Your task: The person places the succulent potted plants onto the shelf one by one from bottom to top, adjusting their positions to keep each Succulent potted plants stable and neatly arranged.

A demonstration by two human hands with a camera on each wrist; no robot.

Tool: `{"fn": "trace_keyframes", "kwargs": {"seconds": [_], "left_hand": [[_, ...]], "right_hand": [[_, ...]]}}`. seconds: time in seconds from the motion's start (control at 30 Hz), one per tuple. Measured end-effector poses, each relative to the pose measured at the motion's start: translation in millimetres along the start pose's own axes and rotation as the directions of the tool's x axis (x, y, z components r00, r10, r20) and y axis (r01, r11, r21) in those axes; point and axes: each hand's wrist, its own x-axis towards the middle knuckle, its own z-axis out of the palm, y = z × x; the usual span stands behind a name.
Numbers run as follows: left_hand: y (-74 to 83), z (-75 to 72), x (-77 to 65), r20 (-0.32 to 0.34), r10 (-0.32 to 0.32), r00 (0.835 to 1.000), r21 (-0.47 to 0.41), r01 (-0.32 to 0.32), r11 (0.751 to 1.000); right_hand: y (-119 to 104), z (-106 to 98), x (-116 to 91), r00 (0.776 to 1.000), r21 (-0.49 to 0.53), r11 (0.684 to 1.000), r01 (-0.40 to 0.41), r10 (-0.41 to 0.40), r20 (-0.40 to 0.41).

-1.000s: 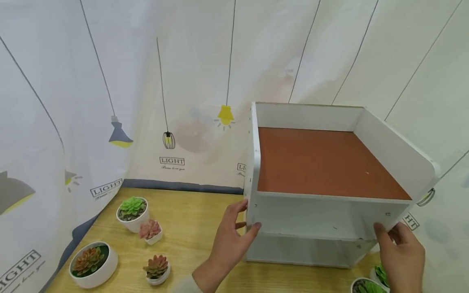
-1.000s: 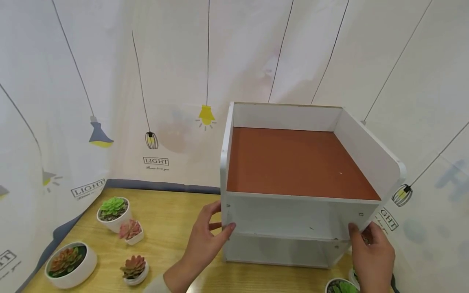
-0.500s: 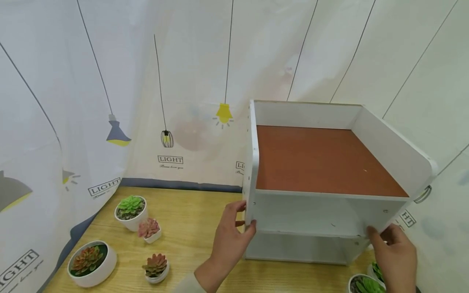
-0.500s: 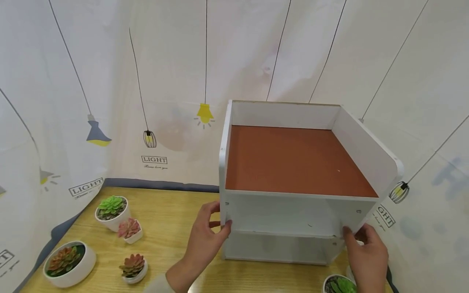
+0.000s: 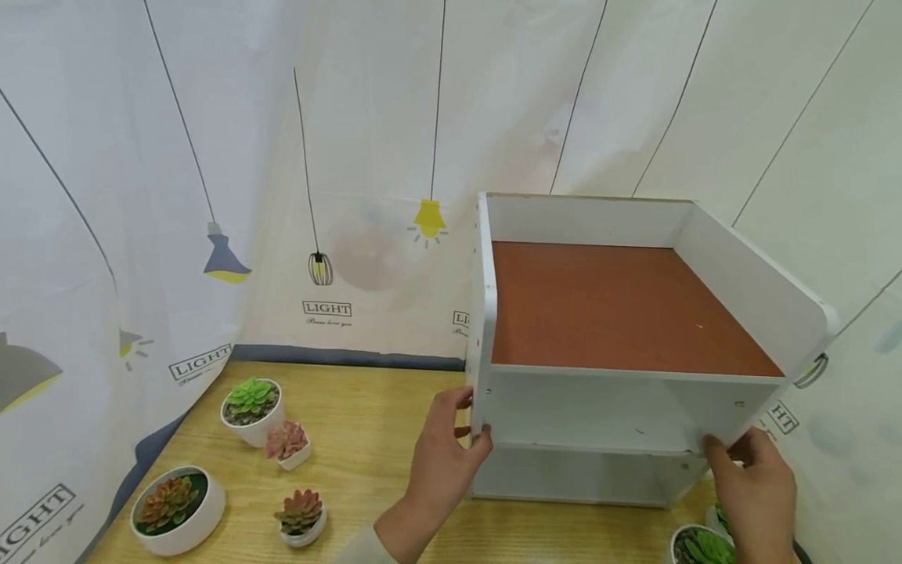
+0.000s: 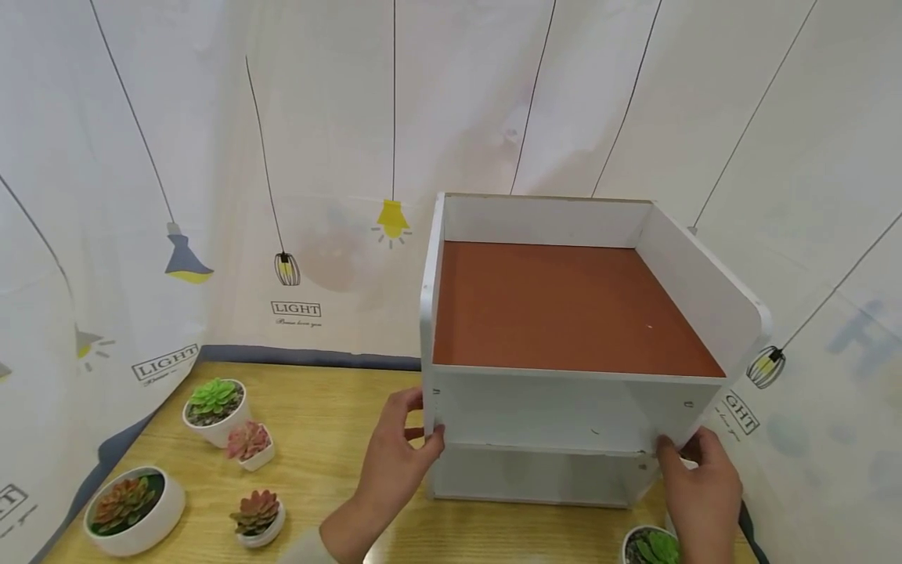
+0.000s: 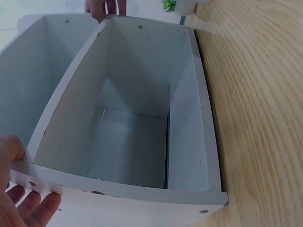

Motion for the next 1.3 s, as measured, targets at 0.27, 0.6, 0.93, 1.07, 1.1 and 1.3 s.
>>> {"fn": "trace_keyframes", "kwargs": {"seconds": [0.27,0.6,0.93,1.07,1.1,1.3], "left_hand": [[2.2,-0.1,0.5,-0.013,0.074,0.997,0.074,-0.073,0.995],[-1.0,-9.0,-1.1,-0.030,0.097,0.995,0.094,-0.093,0.991],[-8.7,-21.1,-5.3,-0.074,0.063,0.995,0.119,-0.054,0.991],[-13.8,-27.3,-6.3,-0.114,0.064,0.991,0.139,-0.048,0.989],[-15.0,-28.6,-6.4,-0.122,0.061,0.991,0.141,-0.043,0.989],[-19.7,-37.9,-7.3,-0.152,0.036,0.988,0.161,-0.011,0.987]], "right_hand": [[-1,1,0,0.999,0.017,0.999,-0.047,0.047,0.008],[-5,7,-9,0.999,0.065,0.997,-0.044,0.043,0.012],[-7,16,-23,0.998,0.046,0.997,0.061,-0.061,0.008],[-13,23,-28,0.997,0.041,0.996,0.080,-0.080,-0.001],[-15,25,-29,0.997,0.038,0.997,0.073,-0.073,0.000],[-24,35,-34,0.998,0.043,0.997,0.059,-0.060,0.013]]}}
